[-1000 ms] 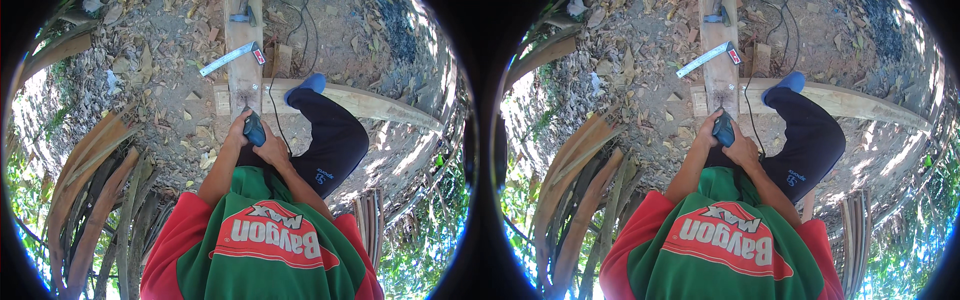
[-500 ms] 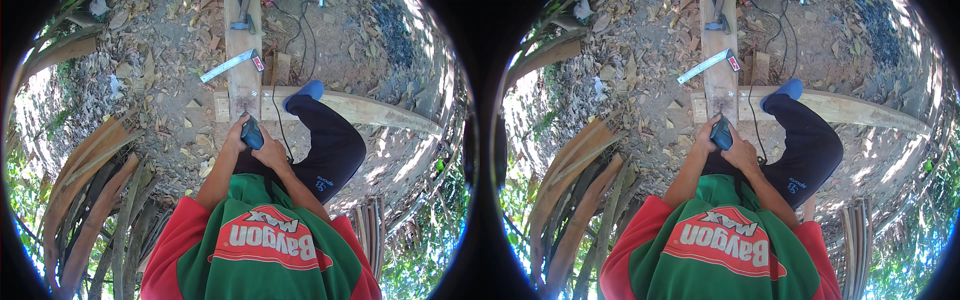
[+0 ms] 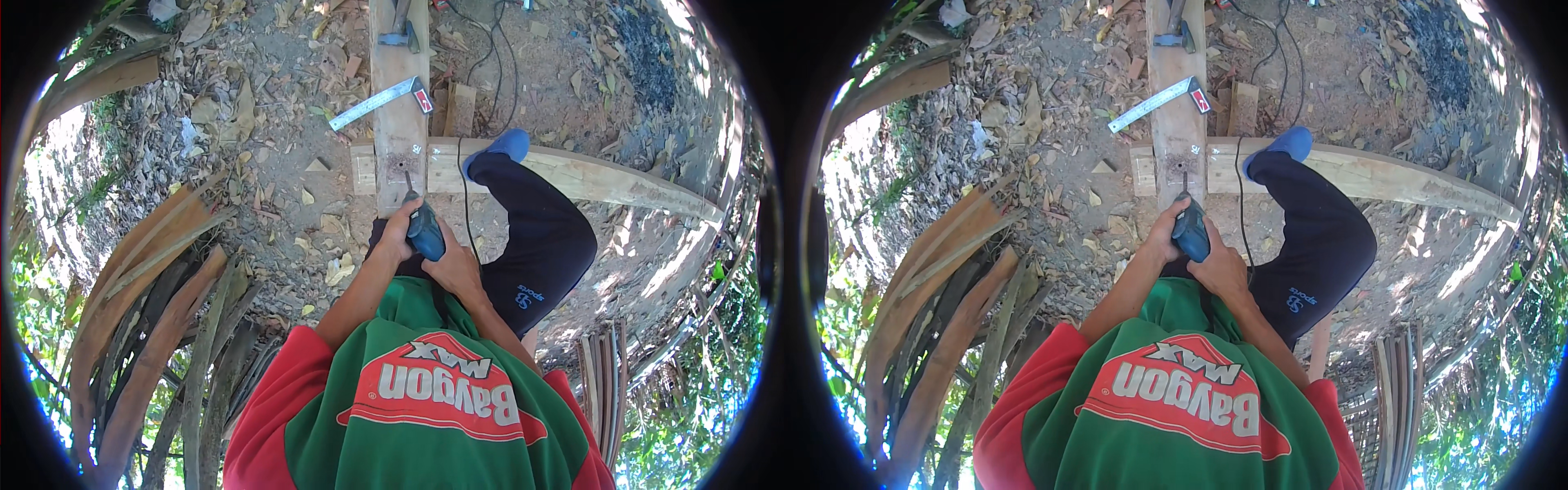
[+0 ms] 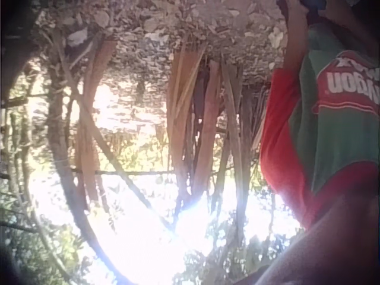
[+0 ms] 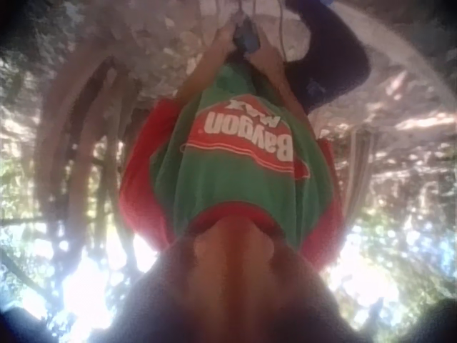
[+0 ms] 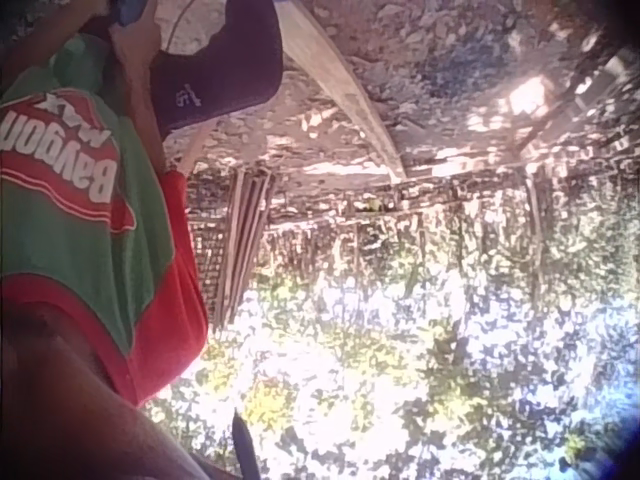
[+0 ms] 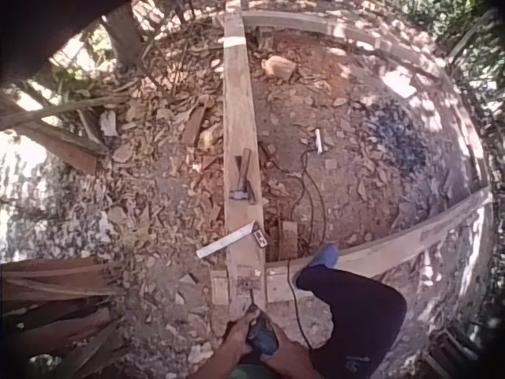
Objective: The person marks a wood beam with a pencil and ruler while sitting on the ground, then uses an electric drill to make several holes in the beam.
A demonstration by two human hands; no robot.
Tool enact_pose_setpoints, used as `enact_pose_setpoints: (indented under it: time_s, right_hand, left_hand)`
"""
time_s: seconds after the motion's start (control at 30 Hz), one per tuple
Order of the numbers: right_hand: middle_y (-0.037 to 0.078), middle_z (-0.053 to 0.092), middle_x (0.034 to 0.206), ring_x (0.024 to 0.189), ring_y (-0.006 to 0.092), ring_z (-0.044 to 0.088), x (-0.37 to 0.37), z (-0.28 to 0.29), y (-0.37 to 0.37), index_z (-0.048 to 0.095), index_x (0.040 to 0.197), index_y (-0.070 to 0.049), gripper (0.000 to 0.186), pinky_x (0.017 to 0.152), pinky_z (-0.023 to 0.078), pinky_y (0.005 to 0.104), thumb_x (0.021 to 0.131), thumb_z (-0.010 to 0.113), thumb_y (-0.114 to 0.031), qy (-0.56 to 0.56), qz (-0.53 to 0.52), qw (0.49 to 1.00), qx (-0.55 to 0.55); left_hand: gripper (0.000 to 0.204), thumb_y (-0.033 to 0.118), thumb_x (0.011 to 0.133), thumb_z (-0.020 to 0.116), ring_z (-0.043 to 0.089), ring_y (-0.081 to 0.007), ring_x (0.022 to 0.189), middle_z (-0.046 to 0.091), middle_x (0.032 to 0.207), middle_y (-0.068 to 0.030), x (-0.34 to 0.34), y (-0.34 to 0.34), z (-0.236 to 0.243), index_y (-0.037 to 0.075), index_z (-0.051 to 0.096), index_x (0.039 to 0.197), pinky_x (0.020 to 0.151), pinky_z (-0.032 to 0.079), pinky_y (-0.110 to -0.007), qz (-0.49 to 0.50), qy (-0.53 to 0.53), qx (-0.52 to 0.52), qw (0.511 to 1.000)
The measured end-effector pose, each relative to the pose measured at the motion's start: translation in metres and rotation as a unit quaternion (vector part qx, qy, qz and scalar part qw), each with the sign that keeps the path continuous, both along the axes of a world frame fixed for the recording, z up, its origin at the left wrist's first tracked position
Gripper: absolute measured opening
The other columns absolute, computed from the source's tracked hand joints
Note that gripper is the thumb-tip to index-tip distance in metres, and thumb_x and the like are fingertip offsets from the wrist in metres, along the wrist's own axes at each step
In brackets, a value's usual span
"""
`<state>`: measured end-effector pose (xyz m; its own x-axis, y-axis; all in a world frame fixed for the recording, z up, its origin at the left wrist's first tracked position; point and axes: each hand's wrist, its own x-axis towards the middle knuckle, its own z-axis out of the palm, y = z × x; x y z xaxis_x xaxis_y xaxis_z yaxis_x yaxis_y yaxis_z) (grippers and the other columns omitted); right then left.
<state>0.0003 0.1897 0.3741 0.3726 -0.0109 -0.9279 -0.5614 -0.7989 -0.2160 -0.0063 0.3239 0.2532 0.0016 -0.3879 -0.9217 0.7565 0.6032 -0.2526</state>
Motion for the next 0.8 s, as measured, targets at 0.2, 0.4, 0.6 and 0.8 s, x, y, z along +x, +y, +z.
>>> enact_pose_setpoints:
  time_s: [0.2,0.4,0.6,0.8]
  right_hand:
    - [0.030,0.069,0.100,0.096,0.0461,0.067,0.006,-0.003,0.004,0.027,0.155,-0.023,0.097,0.087,0.052,0.0501,0.068,0.071,-0.028,-0.010,-0.008,1.000,0.002]
    - [0.031,0.068,0.094,0.091,0.0483,0.067,0.002,-0.010,0.005,0.033,0.152,-0.022,0.094,0.083,0.053,0.0513,0.066,0.072,-0.025,-0.049,-0.025,0.998,0.000]
    - [0.032,0.068,0.095,0.092,0.0485,0.067,0.004,-0.010,0.007,0.032,0.153,-0.023,0.095,0.084,0.053,0.0517,0.066,0.071,-0.025,-0.039,-0.020,0.999,-0.001]
    - [0.032,0.068,0.095,0.092,0.0484,0.067,0.004,-0.010,0.007,0.031,0.153,-0.023,0.096,0.084,0.053,0.0517,0.066,0.072,-0.025,-0.044,-0.023,0.999,0.003]
  left_hand:
    - [0.029,0.038,0.088,0.071,0.067,-0.0224,0.083,0.069,0.090,-0.0047,0.008,0.003,-0.001,0.013,0.064,0.099,0.086,0.055,-0.045,-0.003,-0.004,0.013,1.000]
    - [0.028,0.037,0.088,0.071,0.067,-0.0220,0.083,0.069,0.090,-0.0042,0.012,0.005,-0.004,0.013,0.063,0.099,0.086,0.054,-0.045,-0.001,-0.010,0.007,1.000]
    - [0.027,0.037,0.088,0.071,0.067,-0.0219,0.083,0.069,0.090,-0.0039,0.010,0.007,-0.008,0.013,0.063,0.099,0.086,0.055,-0.044,0.006,-0.009,0.006,1.000]
    - [0.028,0.037,0.088,0.071,0.067,-0.0218,0.084,0.069,0.090,-0.0040,0.010,0.007,-0.008,0.014,0.063,0.100,0.086,0.055,-0.045,0.006,-0.007,0.012,1.000]
